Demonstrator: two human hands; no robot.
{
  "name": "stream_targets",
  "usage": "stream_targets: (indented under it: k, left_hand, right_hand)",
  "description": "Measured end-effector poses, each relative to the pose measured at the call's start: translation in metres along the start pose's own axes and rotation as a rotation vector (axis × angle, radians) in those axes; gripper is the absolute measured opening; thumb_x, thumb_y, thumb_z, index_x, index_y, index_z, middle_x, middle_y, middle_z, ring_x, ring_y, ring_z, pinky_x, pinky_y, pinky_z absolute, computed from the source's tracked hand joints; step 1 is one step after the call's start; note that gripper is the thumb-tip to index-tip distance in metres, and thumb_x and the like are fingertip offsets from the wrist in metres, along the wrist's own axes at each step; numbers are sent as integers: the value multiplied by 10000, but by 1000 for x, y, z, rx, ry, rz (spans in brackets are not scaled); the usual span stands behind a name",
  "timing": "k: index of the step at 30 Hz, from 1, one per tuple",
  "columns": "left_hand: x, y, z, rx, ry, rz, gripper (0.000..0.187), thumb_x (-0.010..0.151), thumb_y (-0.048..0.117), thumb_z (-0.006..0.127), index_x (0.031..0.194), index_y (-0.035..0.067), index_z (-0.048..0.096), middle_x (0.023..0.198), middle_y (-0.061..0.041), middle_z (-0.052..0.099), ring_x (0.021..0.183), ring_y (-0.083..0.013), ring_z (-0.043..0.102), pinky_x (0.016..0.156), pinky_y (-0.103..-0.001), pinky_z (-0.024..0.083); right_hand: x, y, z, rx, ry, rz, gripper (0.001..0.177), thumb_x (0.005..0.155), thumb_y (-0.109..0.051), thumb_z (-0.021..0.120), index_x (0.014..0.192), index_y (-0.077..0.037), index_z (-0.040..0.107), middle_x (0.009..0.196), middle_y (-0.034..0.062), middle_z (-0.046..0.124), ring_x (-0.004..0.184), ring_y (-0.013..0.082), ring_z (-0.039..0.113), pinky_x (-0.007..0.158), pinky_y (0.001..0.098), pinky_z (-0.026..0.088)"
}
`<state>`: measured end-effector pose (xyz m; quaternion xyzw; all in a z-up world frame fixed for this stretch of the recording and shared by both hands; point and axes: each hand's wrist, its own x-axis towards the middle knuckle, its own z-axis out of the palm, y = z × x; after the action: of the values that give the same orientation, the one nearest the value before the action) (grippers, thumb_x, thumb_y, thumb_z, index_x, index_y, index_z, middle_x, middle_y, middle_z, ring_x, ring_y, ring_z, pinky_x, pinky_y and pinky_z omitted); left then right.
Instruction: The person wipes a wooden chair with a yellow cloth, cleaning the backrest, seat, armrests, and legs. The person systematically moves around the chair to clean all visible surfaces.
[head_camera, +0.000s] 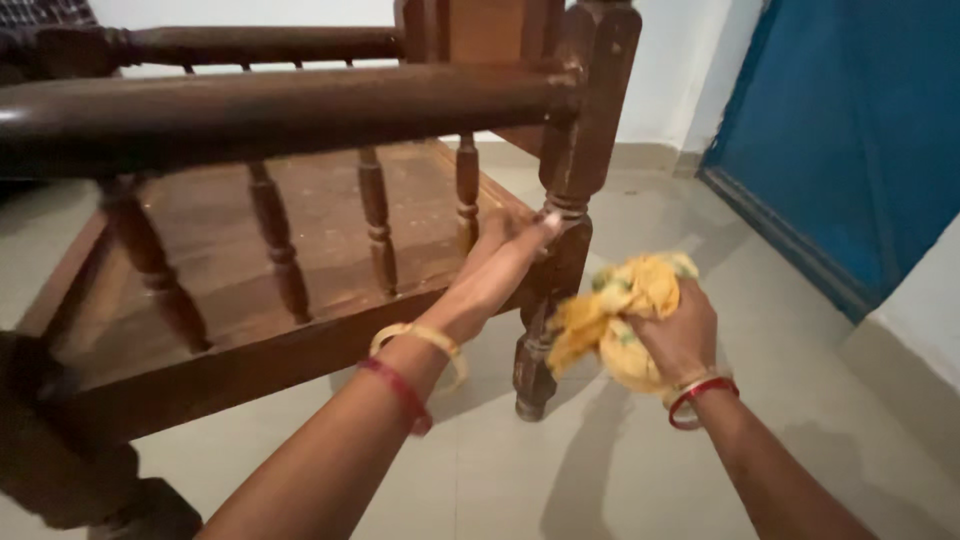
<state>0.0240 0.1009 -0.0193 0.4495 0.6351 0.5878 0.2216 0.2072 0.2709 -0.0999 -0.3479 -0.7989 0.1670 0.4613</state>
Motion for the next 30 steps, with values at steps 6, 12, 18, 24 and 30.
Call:
stream_targets:
  k: [6, 12, 18, 24, 30]
  left_hand:
    - [95, -49, 40, -22, 150, 172, 985, 906, 636, 559, 1454, -146, 318, 1350, -295, 546, 1241, -320, 596, 1050, -394, 475]
    - [153, -118, 38, -297, -63, 337, 946, 1004, 700, 430, 1522, -89, 368, 1527, -198, 467, 1394, -287, 463, 1154, -408, 362]
    - [155, -134, 36, 75, 76, 446, 723, 1029, 563, 412, 1402, -38, 563, 1394, -218, 676, 1295, -322, 624, 1129, -405, 450]
    - [140, -125, 40, 174, 77, 520, 736, 1030, 613, 461, 1361, -33, 587, 1365, -250, 659, 1248, -371, 627, 1078, -420, 470]
    - [128, -116, 46, 376, 179, 425, 769, 960, 640, 504, 1323, -33, 582, 1239, -235, 657, 1116, -372, 680, 984, -452, 519]
  right_hand:
    - [65, -9, 55, 286, 157, -270, 741, 702, -258, 956, 1300, 8, 608, 1252, 177, 655, 1135, 315, 675, 1000, 406, 534]
    - [42, 20, 157, 143, 380, -236, 575, 889, -259, 898, 1334, -46, 604, 1278, 137, 669, 1193, 351, 659, 1044, 424, 535]
    - [-22, 83, 207, 355, 246, -174, 721, 809, -423, 885, 1340, -44, 578, 1239, 121, 677, 1150, 324, 694, 992, 401, 557]
    - [-49, 99, 209, 179, 146, -275, 881, 725, -494, 878, 1371, -10, 525, 1251, 175, 604, 1143, 382, 623, 959, 449, 510]
    - [-24, 75, 187, 52, 223, -276, 790, 793, -369, 934, 1395, -43, 540, 1299, 144, 620, 1226, 376, 605, 1045, 478, 498]
